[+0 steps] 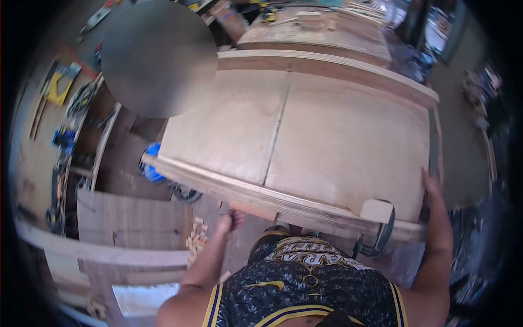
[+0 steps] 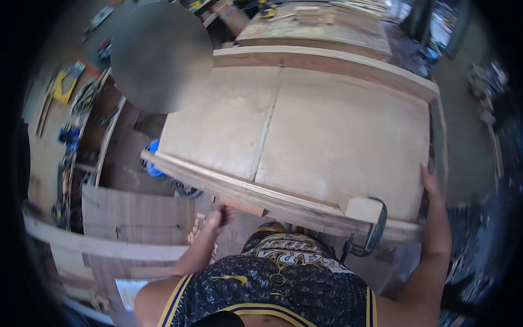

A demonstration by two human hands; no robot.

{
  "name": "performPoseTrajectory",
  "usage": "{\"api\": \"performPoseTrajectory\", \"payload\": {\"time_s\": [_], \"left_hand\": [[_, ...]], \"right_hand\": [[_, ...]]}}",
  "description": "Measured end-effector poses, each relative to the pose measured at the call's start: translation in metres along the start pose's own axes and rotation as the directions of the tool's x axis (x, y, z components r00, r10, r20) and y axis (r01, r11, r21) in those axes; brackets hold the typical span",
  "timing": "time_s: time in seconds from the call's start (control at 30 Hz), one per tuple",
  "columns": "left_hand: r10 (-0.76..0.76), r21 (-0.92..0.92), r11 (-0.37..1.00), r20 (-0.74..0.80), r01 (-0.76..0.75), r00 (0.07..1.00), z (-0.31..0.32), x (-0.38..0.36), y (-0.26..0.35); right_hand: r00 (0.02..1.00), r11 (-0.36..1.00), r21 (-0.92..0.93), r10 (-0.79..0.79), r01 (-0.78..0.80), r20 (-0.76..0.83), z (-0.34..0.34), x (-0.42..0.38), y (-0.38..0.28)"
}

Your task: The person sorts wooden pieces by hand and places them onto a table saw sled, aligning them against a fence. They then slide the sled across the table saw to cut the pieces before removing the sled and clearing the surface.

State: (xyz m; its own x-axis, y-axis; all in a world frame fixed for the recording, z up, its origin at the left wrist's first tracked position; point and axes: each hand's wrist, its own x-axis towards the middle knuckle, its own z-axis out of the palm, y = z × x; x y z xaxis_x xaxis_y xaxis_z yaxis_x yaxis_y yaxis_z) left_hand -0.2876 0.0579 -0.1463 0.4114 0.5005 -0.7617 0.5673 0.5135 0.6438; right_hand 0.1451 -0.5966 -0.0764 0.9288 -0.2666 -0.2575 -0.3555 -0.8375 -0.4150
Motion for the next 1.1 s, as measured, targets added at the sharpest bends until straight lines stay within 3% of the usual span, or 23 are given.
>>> {"api": "performPoseTrajectory", "payload": {"time_s": [0.03,0.07,0.13,0.17,0.2,0.23,0.27,0.33,0.4,0.47,0.5,0.53,0.57,0.6,0.63,0.7,0.8,0.9,0.97,1.0,1.03,1.1], "left_hand": [[0.245,0.257,0.945,-0.14,-0.203,0.959,-0.035,-0.003,0.002],[0.429,0.66,0.728,-0.229,-0.185,0.874,-0.037,-0.057,0.062],[0.747,0.564,0.639,-0.292,-0.523,0.598,-0.061,-0.067,0.127],[0.865,0.601,0.487,-0.232,-0.634,0.445,-0.041,-0.08,0.176],[0.936,0.727,0.321,-0.147,-0.607,0.319,-0.036,-0.068,0.215],[0.948,0.75,0.265,-0.089,-0.606,0.305,-0.02,-0.057,0.254],[0.974,0.797,0.133,0.005,-0.589,0.226,-0.012,-0.037,0.289],[0.995,0.956,-0.099,0.089,-0.277,-0.046,-0.043,0.026,0.33],[0.927,0.94,0.341,-0.34,0.023,0.16,-0.103,0.069,0.328],[0.561,0.639,0.717,-0.766,0.277,0.315,-0.108,0.036,0.315],[0.555,0.638,0.715,-0.767,0.286,0.323,-0.161,0.079,0.297],[0.364,0.373,0.925,-0.824,-0.069,0.434,-0.192,0.124,0.285],[0.196,-0.033,0.935,-0.78,-0.353,0.594,-0.222,0.163,0.256],[0.127,-0.089,0.924,-0.844,-0.371,0.521,-0.19,0.14,0.267],[0.107,-0.106,0.926,-0.846,-0.363,0.522,-0.192,0.146,0.264],[0.279,-0.024,0.919,-0.667,-0.395,0.69,-0.207,0.146,0.261],[0.258,0.083,0.945,-0.782,-0.316,0.567,-0.199,0.133,0.26],[0.231,0.047,0.943,-0.805,-0.331,0.546,-0.216,0.125,0.219],[0.208,-0.014,0.925,-0.816,-0.379,0.539,-0.226,0.112,0.18],[0.172,-0.104,0.899,-0.81,-0.426,0.56,-0.231,0.106,0.151],[0.131,-0.197,0.861,-0.804,-0.468,0.58,-0.235,0.101,0.118],[0.116,-0.197,0.863,-0.819,-0.465,0.562,-0.235,0.097,0.066]], "right_hand": [[0.996,0.991,0.123,0.049,-0.058,0.075,0.022,0.041,0.026],[0.984,0.96,0.247,0.098,-0.133,0.151,0.048,0.071,0.049],[0.991,0.927,0.348,0.133,-0.136,0.033,0.057,0.053,0.026],[0.991,0.93,0.344,0.125,-0.131,0.041,0.057,0.055,0.021],[0.987,0.917,0.371,0.162,-0.146,-0.013,0.056,0.052,0.021],[0.976,0.902,0.4,0.207,-0.164,-0.066,0.06,0.046,0.023],[0.974,0.903,0.393,0.216,-0.175,-0.063,0.064,0.04,0.027],[0.968,0.938,0.304,0.213,-0.165,-0.131,0.061,0.047,0.023],[0.962,0.957,0.228,0.217,-0.177,-0.164,0.053,0.045,0.022],[0.952,0.939,0.242,0.28,-0.245,-0.123,0.047,0.026,0.001],[0.952,0.941,0.229,0.282,-0.249,-0.124,0.045,0.013,-0.008],[0.969,0.963,0.235,0.178,-0.135,-0.172,0.043,0.001,-0.019],[0.972,0.974,0.227,0.067,-0.015,-0.224,0.038,-0.003,-0.025],[0.972,0.978,0.21,0.051,-0.001,-0.231,0.037,0.007,-0.02],[0.965,0.973,0.226,0.11,-0.055,-0.238,0.043,0.021,-0.009],[0.958,0.965,0.237,0.17,-0.115,-0.229,0.049,0.026,0.007],[0.962,0.932,0.353,0.163,-0.077,-0.22,0.053,0.034,0.006],[0.939,0.972,0.224,0.016,0.066,-0.343,0.048,0.037,0.001],[0.979,0.946,0.324,0.072,-0.006,-0.191,0.027,-0.001,-0.058],[0.985,0.947,0.32,0.039,0.018,-0.169,0.035,0.015,-0.05],[0.99,0.89,0.456,0.055,0.012,-0.133,0.037,0.035,-0.034],[0.998,0.793,0.609,0.044,-0.009,-0.043,0.046,0.069,-0.007]]}}
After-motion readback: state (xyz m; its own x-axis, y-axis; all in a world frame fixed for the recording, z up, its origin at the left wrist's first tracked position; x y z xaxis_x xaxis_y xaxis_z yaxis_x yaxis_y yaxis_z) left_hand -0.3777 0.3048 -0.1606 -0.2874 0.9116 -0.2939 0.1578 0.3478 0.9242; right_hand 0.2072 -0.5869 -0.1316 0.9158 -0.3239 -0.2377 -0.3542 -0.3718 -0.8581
